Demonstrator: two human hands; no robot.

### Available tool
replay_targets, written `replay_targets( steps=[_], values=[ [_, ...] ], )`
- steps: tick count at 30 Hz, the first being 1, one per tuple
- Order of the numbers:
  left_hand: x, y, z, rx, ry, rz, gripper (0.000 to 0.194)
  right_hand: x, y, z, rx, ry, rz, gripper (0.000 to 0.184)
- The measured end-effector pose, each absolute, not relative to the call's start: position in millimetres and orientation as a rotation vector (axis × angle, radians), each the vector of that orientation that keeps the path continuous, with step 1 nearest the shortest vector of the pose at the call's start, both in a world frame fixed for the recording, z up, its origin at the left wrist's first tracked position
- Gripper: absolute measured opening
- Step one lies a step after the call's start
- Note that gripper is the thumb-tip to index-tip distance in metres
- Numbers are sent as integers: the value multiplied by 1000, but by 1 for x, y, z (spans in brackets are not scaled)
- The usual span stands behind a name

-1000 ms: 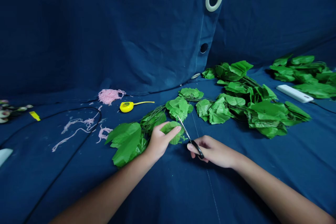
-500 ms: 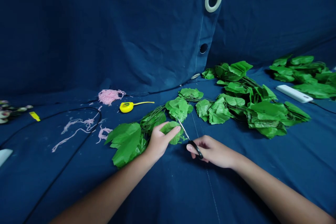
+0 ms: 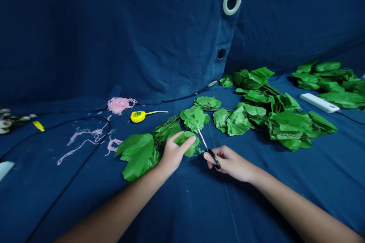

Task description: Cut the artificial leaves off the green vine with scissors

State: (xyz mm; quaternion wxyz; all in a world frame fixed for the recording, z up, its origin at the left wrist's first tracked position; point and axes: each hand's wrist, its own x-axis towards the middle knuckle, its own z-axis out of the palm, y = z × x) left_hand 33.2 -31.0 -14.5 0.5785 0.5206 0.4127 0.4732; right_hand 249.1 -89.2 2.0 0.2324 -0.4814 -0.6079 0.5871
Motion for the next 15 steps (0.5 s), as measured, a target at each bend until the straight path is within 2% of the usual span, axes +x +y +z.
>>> replay_targets(
  steps=[4, 10, 15],
  values=[
    [32, -31, -13, 1251, 929, 1101, 23, 249, -88, -2, -1255, -1578, 1645, 59],
    [33, -33, -11, 1231, 936, 1087, 24, 242, -82, -10, -1215, -1474, 1433, 55],
    [28, -32, 37, 1560, 975, 1163, 17, 239, -79, -1, -1134, -1309, 1537, 56]
  ],
)
